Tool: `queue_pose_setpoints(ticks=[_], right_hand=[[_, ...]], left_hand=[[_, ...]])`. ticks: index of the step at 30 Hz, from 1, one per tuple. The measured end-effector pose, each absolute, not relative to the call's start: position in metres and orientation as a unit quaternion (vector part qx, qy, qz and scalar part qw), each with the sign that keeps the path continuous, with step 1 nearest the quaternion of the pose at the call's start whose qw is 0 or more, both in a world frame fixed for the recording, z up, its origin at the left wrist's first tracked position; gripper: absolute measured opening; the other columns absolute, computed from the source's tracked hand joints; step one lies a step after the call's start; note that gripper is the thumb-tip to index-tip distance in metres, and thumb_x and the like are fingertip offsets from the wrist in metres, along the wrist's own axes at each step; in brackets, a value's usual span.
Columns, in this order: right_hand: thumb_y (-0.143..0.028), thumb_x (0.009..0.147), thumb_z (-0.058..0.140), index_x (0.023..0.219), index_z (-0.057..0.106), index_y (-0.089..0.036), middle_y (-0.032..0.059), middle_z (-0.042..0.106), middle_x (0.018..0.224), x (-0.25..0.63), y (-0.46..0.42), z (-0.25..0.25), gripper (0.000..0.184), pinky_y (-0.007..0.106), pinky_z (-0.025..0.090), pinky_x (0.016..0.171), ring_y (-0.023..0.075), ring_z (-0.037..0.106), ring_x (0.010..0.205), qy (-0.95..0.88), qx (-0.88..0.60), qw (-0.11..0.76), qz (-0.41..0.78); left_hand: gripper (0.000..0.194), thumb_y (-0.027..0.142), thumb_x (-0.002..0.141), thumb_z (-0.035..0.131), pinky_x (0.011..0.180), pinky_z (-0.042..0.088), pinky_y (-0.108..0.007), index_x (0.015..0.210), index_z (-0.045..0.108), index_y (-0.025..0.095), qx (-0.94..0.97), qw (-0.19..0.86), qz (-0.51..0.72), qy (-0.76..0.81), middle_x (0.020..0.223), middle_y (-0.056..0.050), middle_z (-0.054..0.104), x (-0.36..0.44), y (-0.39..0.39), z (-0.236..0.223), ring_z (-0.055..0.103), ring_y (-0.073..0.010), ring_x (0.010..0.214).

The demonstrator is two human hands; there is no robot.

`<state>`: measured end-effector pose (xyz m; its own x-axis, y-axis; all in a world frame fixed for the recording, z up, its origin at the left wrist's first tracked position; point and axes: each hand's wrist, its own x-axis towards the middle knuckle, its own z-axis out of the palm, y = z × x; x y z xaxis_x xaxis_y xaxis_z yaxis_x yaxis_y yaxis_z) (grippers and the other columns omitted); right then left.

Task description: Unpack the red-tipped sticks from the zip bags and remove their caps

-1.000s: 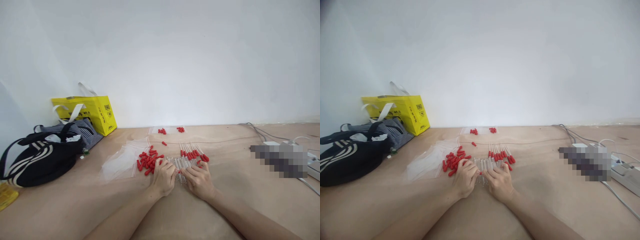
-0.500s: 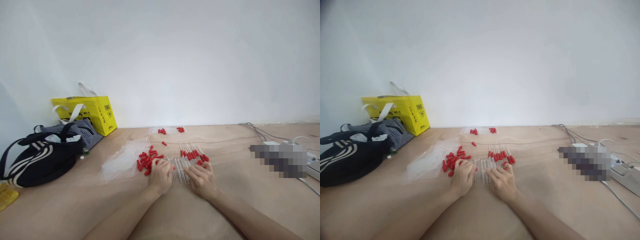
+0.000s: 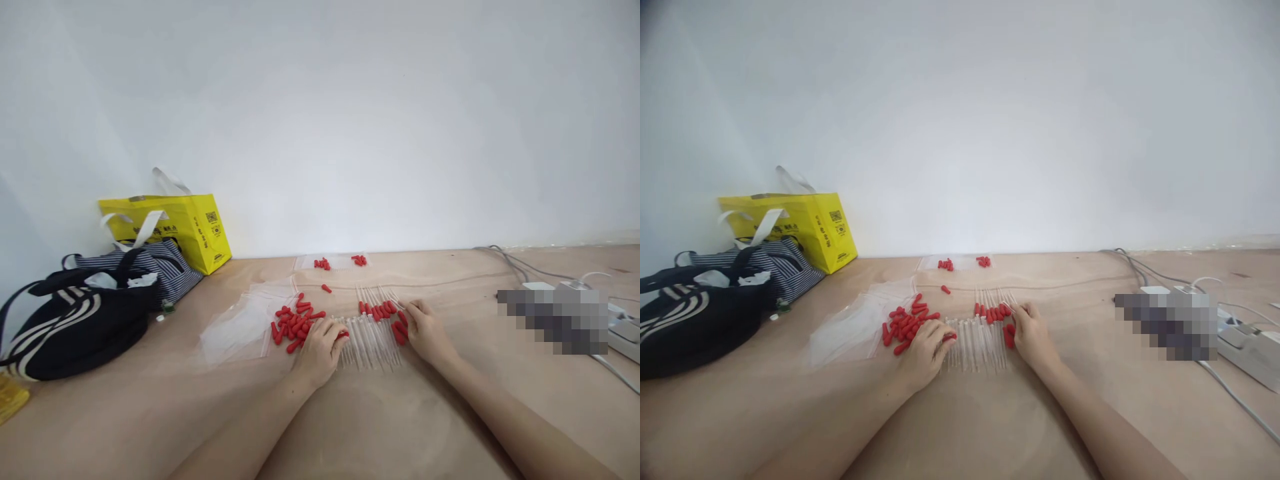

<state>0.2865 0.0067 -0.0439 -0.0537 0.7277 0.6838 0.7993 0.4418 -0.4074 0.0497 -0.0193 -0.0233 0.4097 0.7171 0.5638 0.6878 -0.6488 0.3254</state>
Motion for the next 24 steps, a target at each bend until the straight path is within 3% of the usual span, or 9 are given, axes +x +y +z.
queue_pose_setpoints(ticks=[4, 14, 18, 21, 24], right_hand=[[-0.018, 0.080, 0.033, 0.092, 0.060, -0.015, 0.0081, 0.055, 0.077, 0.291, 0.007, -0.042, 0.030, 0.029, 0.043, 0.067, 0.0175, 0.054, 0.070, -0.698, -0.565, 0.439, -0.011], [-0.029, 0.083, 0.038, 0.079, 0.061, -0.018, 0.0073, 0.062, 0.077, 0.293, 0.002, -0.035, 0.026, 0.026, 0.035, 0.059, 0.0181, 0.057, 0.068, -0.691, -0.664, 0.286, -0.009], [-0.028, 0.085, 0.034, 0.069, 0.057, -0.018, 0.0043, 0.063, 0.066, 0.286, -0.004, -0.033, 0.030, 0.024, 0.031, 0.056, 0.0157, 0.056, 0.061, -0.723, -0.639, 0.262, 0.018], [-0.023, 0.084, 0.034, 0.065, 0.056, -0.018, 0.0042, 0.064, 0.068, 0.273, -0.010, -0.037, 0.030, 0.025, 0.028, 0.056, 0.0152, 0.057, 0.061, -0.736, -0.629, 0.248, -0.028], [-0.019, 0.082, 0.038, 0.066, 0.056, -0.017, 0.0046, 0.065, 0.073, 0.261, -0.015, -0.041, 0.024, 0.027, 0.026, 0.059, 0.0152, 0.057, 0.061, -0.733, -0.628, 0.234, -0.119]], left_hand=[[0.008, 0.017, 0.080, 0.047, 0.074, 0.040, -0.033, 0.084, 0.054, 0.019, 0.839, 0.015, 0.341, 0.423, 0.082, -0.003, 0.056, 0.048, -0.018, -0.024, 0.050, -0.0185, 0.080], [0.009, 0.020, 0.077, 0.051, 0.074, 0.035, -0.035, 0.083, 0.058, 0.020, 0.809, -0.064, 0.365, 0.456, 0.083, -0.002, 0.060, 0.046, -0.021, -0.018, 0.051, -0.0198, 0.084], [0.007, 0.020, 0.078, 0.051, 0.075, 0.035, -0.035, 0.078, 0.058, 0.020, 0.807, -0.065, 0.366, 0.459, 0.080, -0.002, 0.060, 0.044, -0.019, -0.019, 0.051, -0.0191, 0.083], [0.008, 0.020, 0.078, 0.051, 0.076, 0.035, -0.037, 0.078, 0.059, 0.020, 0.809, -0.070, 0.362, 0.458, 0.082, -0.003, 0.060, 0.045, -0.019, -0.019, 0.051, -0.0194, 0.084], [0.015, 0.022, 0.077, 0.051, 0.082, 0.033, -0.041, 0.090, 0.060, 0.021, 0.832, -0.094, 0.340, 0.429, 0.094, -0.005, 0.060, 0.048, -0.023, -0.019, 0.050, -0.0212, 0.090]])
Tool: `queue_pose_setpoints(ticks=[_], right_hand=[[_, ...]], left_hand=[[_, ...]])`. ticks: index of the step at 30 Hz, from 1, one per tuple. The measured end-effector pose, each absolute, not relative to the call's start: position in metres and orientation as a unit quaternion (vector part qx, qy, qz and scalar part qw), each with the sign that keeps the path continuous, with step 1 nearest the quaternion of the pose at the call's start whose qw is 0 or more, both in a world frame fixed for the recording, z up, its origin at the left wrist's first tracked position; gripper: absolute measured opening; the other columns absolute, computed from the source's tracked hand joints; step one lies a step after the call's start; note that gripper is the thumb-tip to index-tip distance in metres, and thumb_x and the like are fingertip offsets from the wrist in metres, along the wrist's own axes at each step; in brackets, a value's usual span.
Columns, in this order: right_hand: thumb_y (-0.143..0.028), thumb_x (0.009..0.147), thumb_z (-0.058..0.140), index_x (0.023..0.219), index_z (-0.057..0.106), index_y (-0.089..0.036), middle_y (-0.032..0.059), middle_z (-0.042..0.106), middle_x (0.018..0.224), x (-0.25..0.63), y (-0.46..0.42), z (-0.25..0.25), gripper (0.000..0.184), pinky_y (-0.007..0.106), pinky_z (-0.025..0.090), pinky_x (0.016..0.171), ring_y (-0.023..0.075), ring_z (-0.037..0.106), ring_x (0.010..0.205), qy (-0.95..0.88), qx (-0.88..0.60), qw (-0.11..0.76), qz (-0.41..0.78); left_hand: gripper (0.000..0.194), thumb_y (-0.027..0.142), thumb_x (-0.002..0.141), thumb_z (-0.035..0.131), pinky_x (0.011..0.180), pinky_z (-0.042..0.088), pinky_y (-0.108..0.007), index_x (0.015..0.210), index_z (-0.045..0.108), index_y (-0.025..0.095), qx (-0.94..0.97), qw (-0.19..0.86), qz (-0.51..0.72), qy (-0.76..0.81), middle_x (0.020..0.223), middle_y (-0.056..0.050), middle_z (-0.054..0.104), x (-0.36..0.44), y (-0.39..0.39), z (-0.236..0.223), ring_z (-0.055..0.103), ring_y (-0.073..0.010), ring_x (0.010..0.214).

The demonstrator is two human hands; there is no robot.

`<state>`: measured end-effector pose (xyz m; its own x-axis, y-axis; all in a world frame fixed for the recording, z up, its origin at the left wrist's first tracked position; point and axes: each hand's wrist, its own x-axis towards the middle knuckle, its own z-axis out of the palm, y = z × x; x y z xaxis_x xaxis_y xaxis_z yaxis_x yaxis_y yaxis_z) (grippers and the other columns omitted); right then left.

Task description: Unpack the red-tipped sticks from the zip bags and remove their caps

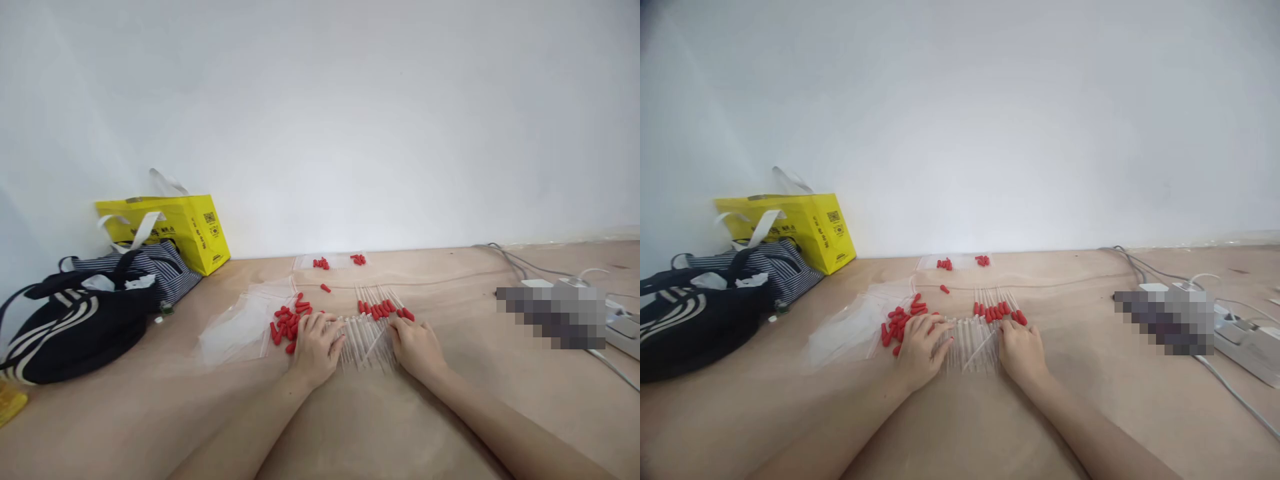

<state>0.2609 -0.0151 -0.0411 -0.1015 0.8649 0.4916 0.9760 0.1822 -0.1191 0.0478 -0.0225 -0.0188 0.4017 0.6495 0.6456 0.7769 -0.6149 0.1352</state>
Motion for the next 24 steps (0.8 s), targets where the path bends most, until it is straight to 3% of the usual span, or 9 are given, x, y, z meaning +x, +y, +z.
queue_pose_setpoints(ticks=[7, 12, 18, 21, 24], right_hand=[[-0.015, 0.081, 0.039, 0.071, 0.057, -0.018, 0.0022, 0.064, 0.067, 0.250, -0.017, -0.049, 0.021, 0.028, 0.023, 0.061, 0.0140, 0.055, 0.061, -0.738, -0.595, 0.251, -0.196], [-0.013, 0.079, 0.040, 0.078, 0.057, -0.018, 0.0022, 0.064, 0.072, 0.249, -0.016, -0.052, 0.017, 0.028, 0.023, 0.063, 0.0141, 0.054, 0.063, -0.740, -0.584, 0.269, -0.197], [-0.013, 0.078, 0.037, 0.077, 0.055, -0.019, 0.0035, 0.061, 0.073, 0.250, -0.022, -0.042, 0.019, 0.029, 0.025, 0.069, 0.0150, 0.052, 0.067, -0.766, -0.542, 0.314, -0.148], [-0.012, 0.075, 0.038, 0.071, 0.052, -0.018, 0.0014, 0.056, 0.067, 0.252, -0.028, -0.031, 0.015, 0.028, 0.026, 0.068, 0.0134, 0.048, 0.063, -0.807, -0.471, 0.348, -0.075], [-0.016, 0.072, 0.047, 0.070, 0.052, -0.018, -0.0012, 0.053, 0.066, 0.255, -0.035, -0.019, 0.005, 0.028, 0.026, 0.067, 0.0128, 0.046, 0.065, -0.867, -0.387, 0.313, 0.012]], left_hand=[[0.037, 0.014, 0.080, 0.043, 0.096, 0.027, -0.041, 0.111, 0.052, 0.032, -0.915, 0.150, -0.257, -0.273, 0.119, -0.004, 0.050, 0.052, -0.025, -0.016, 0.038, -0.0203, 0.115], [0.037, 0.012, 0.083, 0.042, 0.100, 0.023, -0.037, 0.107, 0.053, 0.038, -0.956, 0.189, -0.193, -0.118, 0.121, 0.001, 0.050, 0.053, -0.020, -0.018, 0.035, -0.0158, 0.119], [0.030, 0.015, 0.084, 0.044, 0.101, 0.021, -0.041, 0.099, 0.058, 0.037, -0.964, 0.142, -0.161, -0.156, 0.124, 0.005, 0.049, 0.054, -0.024, -0.019, 0.037, -0.0173, 0.118], [0.031, 0.014, 0.081, 0.048, 0.099, 0.025, -0.040, 0.098, 0.059, 0.038, -0.958, 0.110, -0.198, -0.176, 0.117, 0.003, 0.054, 0.054, -0.025, -0.018, 0.043, -0.0176, 0.112], [0.028, 0.015, 0.079, 0.050, 0.093, 0.032, -0.036, 0.098, 0.059, 0.033, -0.940, 0.064, -0.253, -0.218, 0.105, -0.001, 0.059, 0.051, -0.026, -0.016, 0.048, -0.0170, 0.104]])
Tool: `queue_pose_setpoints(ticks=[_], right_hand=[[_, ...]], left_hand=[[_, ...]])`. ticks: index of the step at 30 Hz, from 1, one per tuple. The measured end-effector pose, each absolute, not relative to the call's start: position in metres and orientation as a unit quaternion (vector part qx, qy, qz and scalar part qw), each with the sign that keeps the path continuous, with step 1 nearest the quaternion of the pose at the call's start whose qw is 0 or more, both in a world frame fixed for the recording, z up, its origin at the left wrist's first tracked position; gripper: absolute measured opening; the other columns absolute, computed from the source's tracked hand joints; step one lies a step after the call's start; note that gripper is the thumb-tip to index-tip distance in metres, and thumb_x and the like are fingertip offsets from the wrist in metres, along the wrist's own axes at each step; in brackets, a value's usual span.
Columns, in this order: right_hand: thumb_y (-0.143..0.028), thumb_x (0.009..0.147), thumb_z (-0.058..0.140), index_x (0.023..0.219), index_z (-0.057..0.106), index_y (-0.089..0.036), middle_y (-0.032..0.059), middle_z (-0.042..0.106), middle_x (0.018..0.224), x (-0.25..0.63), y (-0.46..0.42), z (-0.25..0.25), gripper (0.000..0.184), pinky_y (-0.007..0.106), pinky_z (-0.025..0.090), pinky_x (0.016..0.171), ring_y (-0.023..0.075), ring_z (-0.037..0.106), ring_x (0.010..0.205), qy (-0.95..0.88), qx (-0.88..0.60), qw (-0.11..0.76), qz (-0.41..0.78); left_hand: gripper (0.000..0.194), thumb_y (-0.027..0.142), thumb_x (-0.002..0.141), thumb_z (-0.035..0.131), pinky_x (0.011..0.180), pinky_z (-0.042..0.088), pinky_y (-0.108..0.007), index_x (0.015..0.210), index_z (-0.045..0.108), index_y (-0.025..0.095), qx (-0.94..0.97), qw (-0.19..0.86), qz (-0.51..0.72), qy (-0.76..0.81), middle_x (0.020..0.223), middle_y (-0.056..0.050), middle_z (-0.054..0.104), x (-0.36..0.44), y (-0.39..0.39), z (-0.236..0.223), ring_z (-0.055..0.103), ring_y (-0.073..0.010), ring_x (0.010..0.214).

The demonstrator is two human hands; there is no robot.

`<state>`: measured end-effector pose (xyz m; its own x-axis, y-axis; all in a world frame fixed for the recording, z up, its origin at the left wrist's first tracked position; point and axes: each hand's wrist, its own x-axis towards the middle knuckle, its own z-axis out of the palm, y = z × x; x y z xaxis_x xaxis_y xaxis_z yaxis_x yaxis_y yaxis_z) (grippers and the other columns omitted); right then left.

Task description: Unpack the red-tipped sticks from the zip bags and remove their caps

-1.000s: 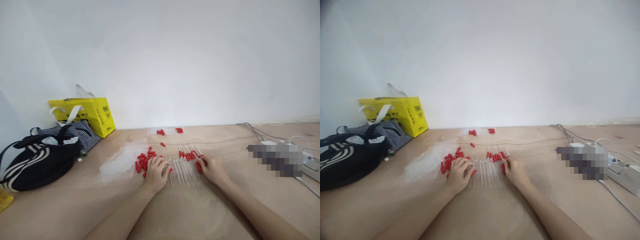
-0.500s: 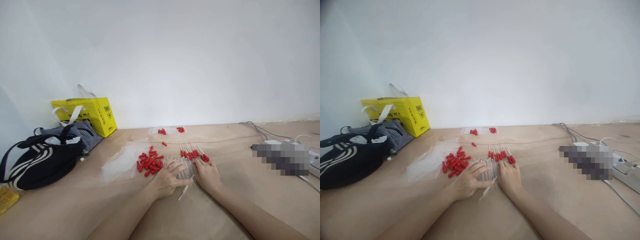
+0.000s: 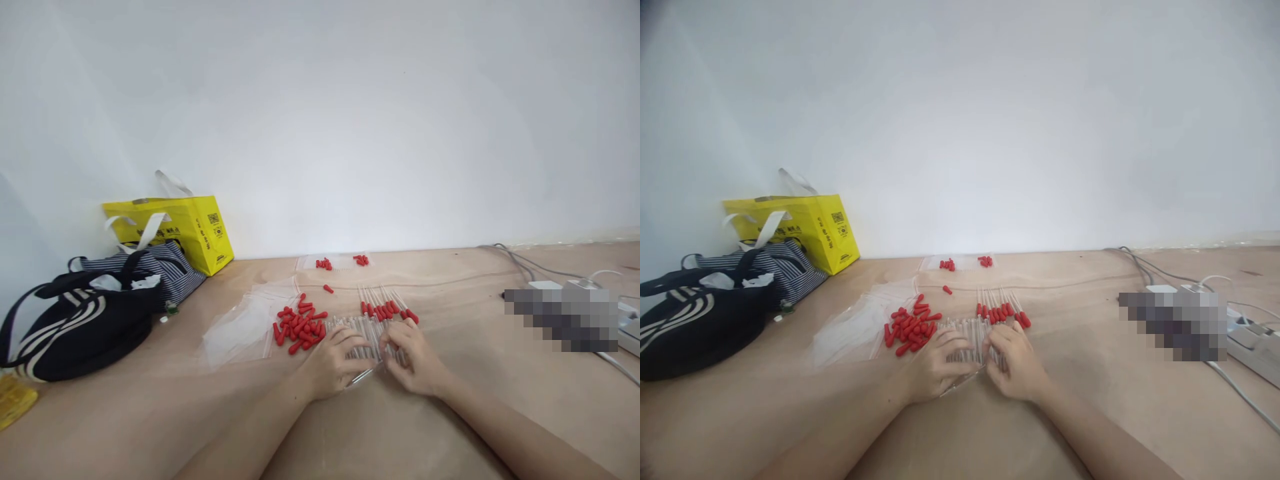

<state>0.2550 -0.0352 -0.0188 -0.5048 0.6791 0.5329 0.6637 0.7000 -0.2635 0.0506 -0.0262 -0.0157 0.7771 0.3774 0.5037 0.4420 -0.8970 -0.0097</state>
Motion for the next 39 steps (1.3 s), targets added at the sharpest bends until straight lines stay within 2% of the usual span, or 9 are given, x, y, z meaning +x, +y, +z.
queue_pose_setpoints(ticks=[5, 14, 17, 21, 25, 28, 31, 35, 39], right_hand=[[-0.033, 0.076, 0.055, 0.082, 0.057, -0.023, -0.0006, 0.055, 0.078, 0.253, -0.040, -0.007, 0.012, 0.030, 0.024, 0.071, 0.0150, 0.045, 0.077, -0.915, -0.344, 0.209, 0.045], [-0.033, 0.079, 0.053, 0.075, 0.055, -0.020, 0.0020, 0.052, 0.083, 0.248, -0.038, -0.007, 0.013, 0.031, 0.026, 0.070, 0.0167, 0.043, 0.081, -0.928, -0.340, 0.153, 0.019], [-0.027, 0.083, 0.045, 0.076, 0.052, -0.019, 0.0036, 0.053, 0.084, 0.252, -0.034, -0.007, 0.013, 0.032, 0.030, 0.073, 0.0167, 0.044, 0.081, -0.911, -0.349, 0.216, 0.047], [-0.036, 0.084, 0.039, 0.072, 0.050, -0.018, 0.0014, 0.053, 0.068, 0.265, -0.018, -0.013, 0.024, 0.029, 0.036, 0.065, 0.0132, 0.046, 0.065, -0.797, -0.423, 0.395, 0.174], [-0.052, 0.072, 0.053, 0.068, 0.052, -0.017, -0.0024, 0.047, 0.054, 0.280, -0.001, -0.020, 0.035, 0.024, 0.034, 0.048, 0.0100, 0.041, 0.047, -0.618, -0.458, 0.537, 0.348], [-0.055, 0.066, 0.058, 0.062, 0.050, -0.018, -0.0034, 0.043, 0.050, 0.288, 0.005, -0.020, 0.037, 0.024, 0.033, 0.045, 0.0097, 0.039, 0.045, -0.556, -0.446, 0.569, 0.410], [-0.060, 0.071, 0.048, 0.054, 0.042, -0.020, -0.0040, 0.038, 0.046, 0.292, 0.008, -0.017, 0.044, 0.023, 0.032, 0.044, 0.0091, 0.036, 0.044, -0.573, -0.456, 0.557, 0.391], [-0.064, 0.080, 0.017, 0.052, 0.035, -0.021, -0.0032, 0.037, 0.044, 0.293, 0.016, -0.016, 0.054, 0.022, 0.033, 0.045, 0.0101, 0.038, 0.043, -0.666, -0.546, 0.451, 0.234], [-0.059, 0.081, 0.023, 0.049, 0.040, -0.019, -0.0027, 0.041, 0.042, 0.286, 0.029, -0.016, 0.054, 0.024, 0.033, 0.051, 0.0118, 0.041, 0.045, -0.711, -0.581, 0.362, 0.158]], left_hand=[[0.024, 0.027, 0.073, 0.059, 0.087, 0.035, -0.036, 0.096, 0.056, 0.023, -0.900, 0.002, -0.287, -0.329, 0.098, -0.004, 0.057, 0.040, -0.028, -0.011, 0.049, -0.0195, 0.096], [0.013, 0.030, 0.071, 0.059, 0.072, 0.037, -0.036, 0.078, 0.055, 0.019, -0.845, 0.034, -0.249, -0.471, 0.085, -0.003, 0.054, 0.024, -0.024, -0.002, 0.049, -0.0210, 0.081], [0.009, 0.028, 0.074, 0.057, 0.071, 0.036, -0.035, 0.076, 0.055, 0.020, -0.845, 0.051, -0.243, -0.474, 0.085, -0.003, 0.055, 0.024, -0.023, -0.003, 0.049, -0.0207, 0.082], [0.006, 0.025, 0.077, 0.052, 0.072, 0.034, -0.035, 0.076, 0.054, 0.020, -0.839, 0.065, -0.260, -0.474, 0.084, -0.002, 0.057, 0.025, -0.021, -0.004, 0.050, -0.0204, 0.083], [0.009, 0.027, 0.079, 0.049, 0.069, 0.033, -0.036, 0.075, 0.054, 0.020, -0.773, 0.130, -0.302, -0.542, 0.081, -0.003, 0.061, 0.018, -0.013, -0.002, 0.052, -0.0221, 0.081], [0.011, 0.029, 0.077, 0.050, 0.067, 0.032, -0.038, 0.075, 0.056, 0.020, -0.712, 0.177, -0.307, -0.607, 0.080, -0.005, 0.062, 0.009, -0.006, -0.001, 0.052, -0.0251, 0.079], [0.014, 0.030, 0.076, 0.050, 0.068, 0.032, -0.039, 0.081, 0.057, 0.019, -0.679, 0.201, -0.317, -0.631, 0.082, -0.007, 0.063, 0.004, -0.002, -0.001, 0.051, -0.0269, 0.081], [0.015, 0.030, 0.077, 0.050, 0.079, 0.030, -0.042, 0.087, 0.057, 0.021, -0.721, 0.203, -0.355, -0.560, 0.092, -0.007, 0.062, 0.015, -0.008, -0.003, 0.051, -0.0257, 0.089], [0.017, 0.030, 0.077, 0.050, 0.087, 0.028, -0.041, 0.090, 0.058, 0.022, -0.838, 0.122, -0.329, -0.418, 0.095, -0.005, 0.061, 0.038, -0.023, -0.008, 0.051, -0.0219, 0.093]])
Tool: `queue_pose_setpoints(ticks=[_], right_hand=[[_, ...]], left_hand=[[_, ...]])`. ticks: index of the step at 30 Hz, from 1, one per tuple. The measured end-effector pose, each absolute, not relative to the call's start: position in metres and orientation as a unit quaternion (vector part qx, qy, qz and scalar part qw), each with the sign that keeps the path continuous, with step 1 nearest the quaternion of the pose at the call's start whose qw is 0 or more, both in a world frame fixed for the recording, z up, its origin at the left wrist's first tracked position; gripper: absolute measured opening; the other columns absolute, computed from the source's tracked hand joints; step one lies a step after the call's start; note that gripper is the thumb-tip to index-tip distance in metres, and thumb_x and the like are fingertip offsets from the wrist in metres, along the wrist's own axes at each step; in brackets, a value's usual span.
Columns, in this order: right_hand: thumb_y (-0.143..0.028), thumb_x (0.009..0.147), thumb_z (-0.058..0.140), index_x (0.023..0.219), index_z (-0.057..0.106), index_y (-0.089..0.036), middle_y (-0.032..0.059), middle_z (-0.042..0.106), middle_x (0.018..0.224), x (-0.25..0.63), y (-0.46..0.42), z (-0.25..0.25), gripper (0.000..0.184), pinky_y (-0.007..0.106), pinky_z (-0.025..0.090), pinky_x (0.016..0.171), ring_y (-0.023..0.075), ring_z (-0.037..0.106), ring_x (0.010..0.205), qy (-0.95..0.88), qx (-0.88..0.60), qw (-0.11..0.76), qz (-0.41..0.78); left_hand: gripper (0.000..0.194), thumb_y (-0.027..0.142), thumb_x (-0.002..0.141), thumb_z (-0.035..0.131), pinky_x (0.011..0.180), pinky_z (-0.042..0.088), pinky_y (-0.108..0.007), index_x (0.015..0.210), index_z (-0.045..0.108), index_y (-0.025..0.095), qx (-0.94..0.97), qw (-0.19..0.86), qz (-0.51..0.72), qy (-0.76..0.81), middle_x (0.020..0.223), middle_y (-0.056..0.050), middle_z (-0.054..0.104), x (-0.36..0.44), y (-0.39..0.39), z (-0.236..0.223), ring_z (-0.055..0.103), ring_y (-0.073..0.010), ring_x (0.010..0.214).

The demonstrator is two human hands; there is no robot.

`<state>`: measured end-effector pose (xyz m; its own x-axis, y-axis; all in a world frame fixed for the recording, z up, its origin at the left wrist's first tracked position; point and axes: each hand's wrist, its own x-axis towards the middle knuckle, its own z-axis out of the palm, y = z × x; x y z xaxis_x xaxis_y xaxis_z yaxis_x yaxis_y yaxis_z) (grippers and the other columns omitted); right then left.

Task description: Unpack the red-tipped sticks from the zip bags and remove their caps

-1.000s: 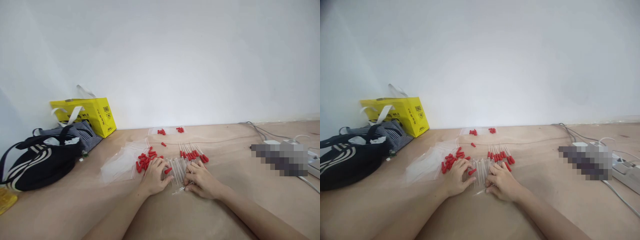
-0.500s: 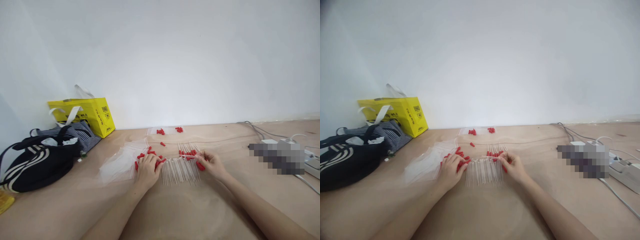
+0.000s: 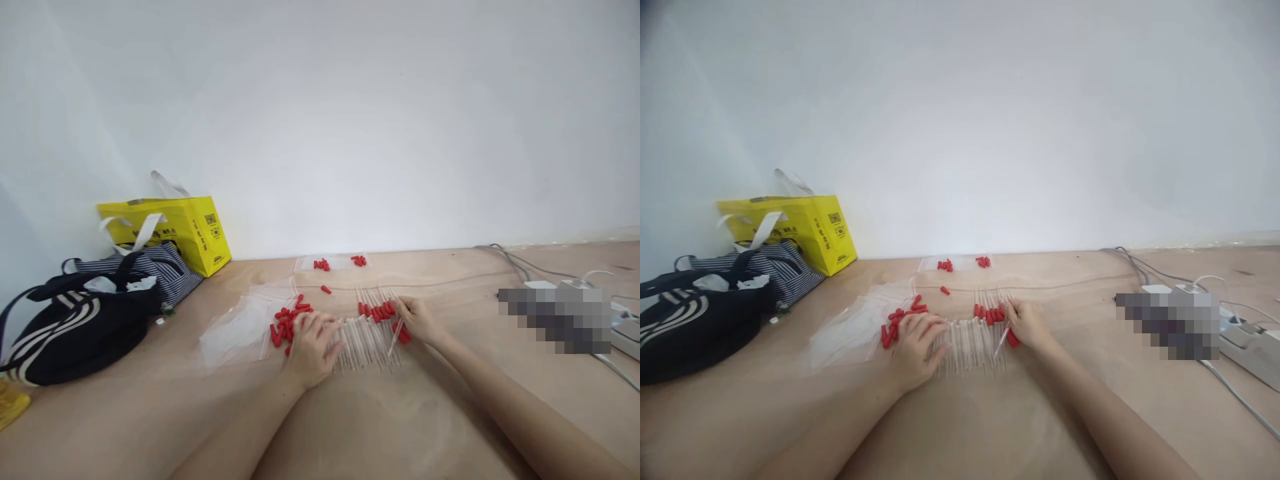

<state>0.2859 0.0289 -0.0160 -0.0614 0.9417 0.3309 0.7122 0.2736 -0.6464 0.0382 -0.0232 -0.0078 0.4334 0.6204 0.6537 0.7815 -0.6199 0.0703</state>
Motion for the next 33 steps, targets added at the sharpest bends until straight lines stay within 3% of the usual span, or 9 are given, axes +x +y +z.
queue_pose_setpoints(ticks=[6, 12, 15, 19, 26, 33], right_hand=[[-0.046, 0.081, 0.041, 0.048, 0.049, -0.019, 0.0004, 0.055, 0.050, 0.267, 0.045, -0.012, 0.043, 0.031, 0.031, 0.071, 0.0162, 0.053, 0.057, -0.749, -0.599, 0.266, 0.098], [-0.046, 0.080, 0.045, 0.069, 0.057, -0.020, 0.0009, 0.063, 0.062, 0.256, 0.042, -0.016, 0.031, 0.034, 0.028, 0.078, 0.0177, 0.058, 0.068, -0.744, -0.621, 0.236, 0.079], [-0.045, 0.081, 0.042, 0.077, 0.058, -0.021, 0.0004, 0.065, 0.068, 0.265, 0.046, -0.016, 0.029, 0.030, 0.031, 0.075, 0.0162, 0.059, 0.071, -0.723, -0.642, 0.242, 0.084], [-0.039, 0.081, 0.040, 0.078, 0.059, -0.017, 0.0062, 0.066, 0.077, 0.291, 0.060, -0.014, 0.029, 0.024, 0.035, 0.059, 0.0158, 0.059, 0.070, -0.665, -0.699, 0.244, 0.098], [-0.040, 0.069, 0.055, 0.058, 0.061, -0.016, 0.0043, 0.062, 0.054, 0.303, 0.079, -0.016, 0.028, 0.021, 0.034, 0.045, 0.0138, 0.057, 0.051, -0.619, -0.746, 0.192, 0.154], [-0.028, 0.061, 0.062, 0.047, 0.059, -0.014, 0.0059, 0.058, 0.044, 0.287, 0.097, -0.014, 0.019, 0.022, 0.035, 0.044, 0.0158, 0.056, 0.048, -0.607, -0.761, 0.144, 0.179]], left_hand=[[0.029, 0.035, 0.080, 0.049, 0.096, 0.023, -0.046, 0.107, 0.054, 0.026, -0.923, 0.062, -0.267, -0.271, 0.114, -0.005, 0.056, 0.066, -0.041, -0.013, 0.046, -0.0222, 0.108], [0.037, 0.041, 0.081, 0.046, 0.098, 0.015, -0.057, 0.116, 0.049, 0.029, -0.954, 0.035, -0.197, -0.223, 0.126, -0.004, 0.048, 0.081, -0.041, -0.009, 0.037, -0.0261, 0.119], [0.040, 0.042, 0.081, 0.046, 0.097, 0.012, -0.061, 0.118, 0.047, 0.029, -0.957, 0.025, -0.185, -0.220, 0.127, -0.005, 0.047, 0.086, -0.039, -0.010, 0.035, -0.0276, 0.121], [0.041, 0.044, 0.081, 0.045, 0.097, 0.006, -0.064, 0.119, 0.045, 0.027, -0.960, 0.014, -0.178, -0.217, 0.128, -0.005, 0.046, 0.090, -0.037, -0.014, 0.033, -0.0278, 0.122], [0.046, 0.050, 0.084, 0.034, 0.098, 0.001, -0.063, 0.124, 0.040, 0.026, -0.963, -0.005, -0.141, -0.228, 0.130, -0.008, 0.043, 0.096, -0.032, -0.015, 0.031, -0.0274, 0.124], [0.045, 0.049, 0.085, 0.034, 0.099, 0.000, -0.060, 0.123, 0.041, 0.026, -0.956, 0.012, -0.167, -0.240, 0.127, -0.010, 0.045, 0.099, -0.033, -0.016, 0.032, -0.0262, 0.122]])
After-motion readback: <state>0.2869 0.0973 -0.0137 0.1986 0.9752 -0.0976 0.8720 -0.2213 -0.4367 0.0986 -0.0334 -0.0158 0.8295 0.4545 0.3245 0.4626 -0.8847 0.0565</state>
